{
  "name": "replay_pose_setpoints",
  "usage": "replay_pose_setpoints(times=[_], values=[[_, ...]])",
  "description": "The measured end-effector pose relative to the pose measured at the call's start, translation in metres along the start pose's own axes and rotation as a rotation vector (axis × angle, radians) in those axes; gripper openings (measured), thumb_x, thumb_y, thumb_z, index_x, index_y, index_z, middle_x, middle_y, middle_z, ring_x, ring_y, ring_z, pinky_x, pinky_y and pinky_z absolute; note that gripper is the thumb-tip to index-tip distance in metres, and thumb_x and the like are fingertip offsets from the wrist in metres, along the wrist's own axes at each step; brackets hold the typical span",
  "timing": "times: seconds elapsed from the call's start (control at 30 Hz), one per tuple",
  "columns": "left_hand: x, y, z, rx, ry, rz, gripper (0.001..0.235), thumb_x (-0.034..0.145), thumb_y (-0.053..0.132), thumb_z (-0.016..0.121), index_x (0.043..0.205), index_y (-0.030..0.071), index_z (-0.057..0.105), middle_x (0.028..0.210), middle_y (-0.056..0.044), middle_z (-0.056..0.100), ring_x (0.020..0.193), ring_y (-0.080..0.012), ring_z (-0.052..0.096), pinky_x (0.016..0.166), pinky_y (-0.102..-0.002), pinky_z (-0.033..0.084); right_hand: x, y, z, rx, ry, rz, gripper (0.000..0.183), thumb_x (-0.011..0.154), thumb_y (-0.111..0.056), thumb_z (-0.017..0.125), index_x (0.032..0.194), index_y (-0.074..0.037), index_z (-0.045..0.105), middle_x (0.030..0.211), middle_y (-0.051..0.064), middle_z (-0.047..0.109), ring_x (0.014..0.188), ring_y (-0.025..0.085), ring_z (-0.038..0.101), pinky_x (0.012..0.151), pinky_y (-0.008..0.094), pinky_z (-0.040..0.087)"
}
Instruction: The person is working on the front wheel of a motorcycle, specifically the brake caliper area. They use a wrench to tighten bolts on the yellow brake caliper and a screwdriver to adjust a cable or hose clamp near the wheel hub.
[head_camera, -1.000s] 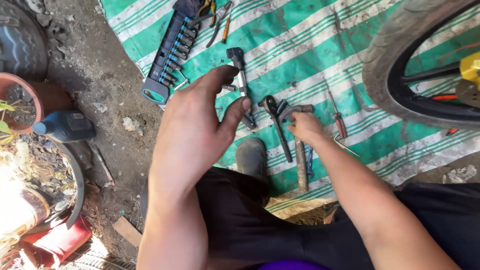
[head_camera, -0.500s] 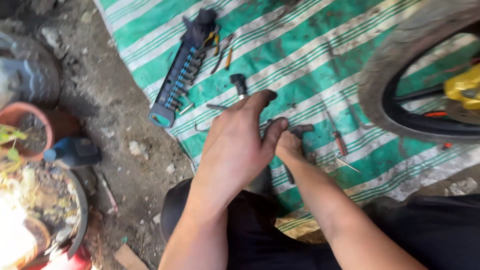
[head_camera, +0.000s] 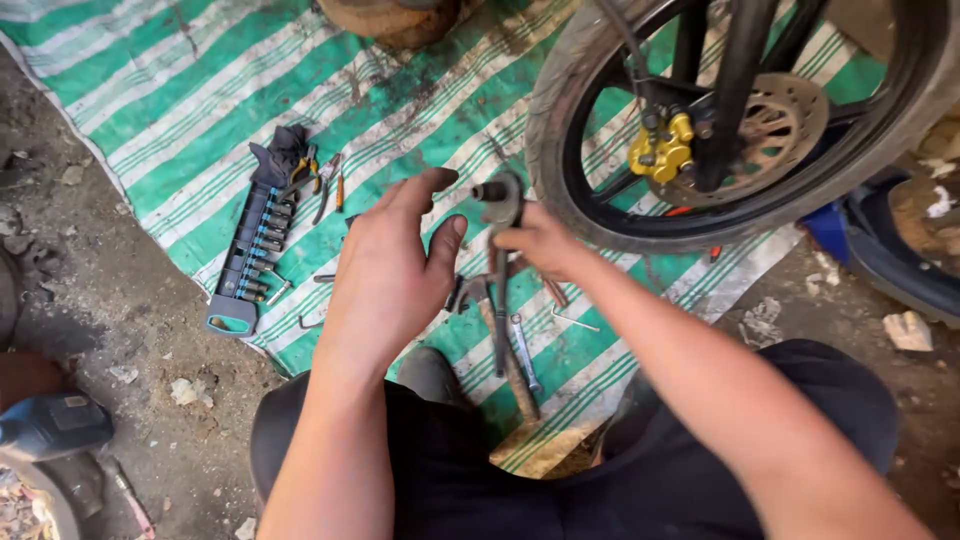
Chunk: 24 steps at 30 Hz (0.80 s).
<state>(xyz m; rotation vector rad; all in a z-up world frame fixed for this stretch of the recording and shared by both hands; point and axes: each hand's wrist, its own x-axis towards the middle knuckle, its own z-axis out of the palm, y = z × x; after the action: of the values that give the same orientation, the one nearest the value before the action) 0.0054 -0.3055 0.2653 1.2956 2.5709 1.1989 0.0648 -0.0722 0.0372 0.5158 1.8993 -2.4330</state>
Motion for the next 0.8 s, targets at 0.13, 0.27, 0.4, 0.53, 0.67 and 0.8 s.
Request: replay_pose_setpoints(times=[0.13,0.27,0.4,0.53,0.67,0.8], values=[[-0.011,0.023,-0.003,-0.254,-0.112,-0.118,0.044,0.106,0.014,0.064,0.148,0.001,0.065,0.135,-0.025,0.076,0.125,-0.0476,0.074,0.098,-0.057,0.063,-0.079,-0.066,-0.041,0.11,-0.09,-0.051,0.037,0.094,0.002,0.068,0.131,0.01,0.068,0.101,0.027,0.077,0.081,0.047,0.083,0.062,0.069,0.071],[-0.006,0.022,0.056,-0.331,-0.162,-0.169,0.049,0.103,0.024,0.076,0.146,0.002,0.068,0.134,-0.022,0.078,0.12,-0.0417,0.079,0.096,-0.05,0.067,-0.126,-0.059,-0.07,0.22,-0.105,-0.16,0.047,0.094,0.002,0.074,0.139,0.012,0.06,0.113,0.038,0.077,0.087,0.056,0.082,0.059,0.062,0.072],[0.006,0.031,0.118,-0.561,-0.237,-0.178,0.067,0.094,0.036,0.087,0.148,0.002,0.066,0.125,-0.024,0.08,0.109,-0.0417,0.083,0.09,-0.051,0.069,-0.154,-0.052,-0.077,0.209,0.008,-0.206,0.055,0.09,0.008,0.078,0.141,0.006,0.055,0.098,0.037,0.079,0.081,0.053,0.083,0.053,0.053,0.071],[0.029,0.024,0.172,-0.479,-0.249,-0.105,0.034,0.091,0.032,0.091,0.123,0.021,0.085,0.104,-0.007,0.084,0.096,-0.0303,0.085,0.078,-0.042,0.068,-0.163,-0.05,-0.089,0.21,0.025,-0.246,0.059,0.09,0.007,0.08,0.143,0.002,0.053,0.096,0.04,0.08,0.08,0.054,0.083,0.052,0.053,0.071],[0.049,0.03,0.196,-0.602,-0.252,-0.106,0.029,0.095,0.028,0.089,0.122,0.016,0.085,0.098,-0.009,0.085,0.084,-0.0223,0.085,0.075,-0.035,0.069,-0.176,-0.062,-0.105,0.333,-0.009,-0.294,0.07,0.098,-0.031,0.079,0.154,-0.006,0.046,0.107,0.04,0.079,0.091,0.056,0.083,0.062,0.06,0.073],[0.064,0.031,0.21,-0.479,-0.393,-0.193,0.058,0.094,0.029,0.088,0.144,0.005,0.069,0.122,-0.019,0.083,0.109,-0.0349,0.082,0.093,-0.048,0.066,-0.17,-0.049,-0.133,-0.08,0.369,-0.24,0.063,0.098,-0.011,0.075,0.153,-0.003,0.046,0.103,0.034,0.078,0.082,0.047,0.085,0.062,0.053,0.073]])
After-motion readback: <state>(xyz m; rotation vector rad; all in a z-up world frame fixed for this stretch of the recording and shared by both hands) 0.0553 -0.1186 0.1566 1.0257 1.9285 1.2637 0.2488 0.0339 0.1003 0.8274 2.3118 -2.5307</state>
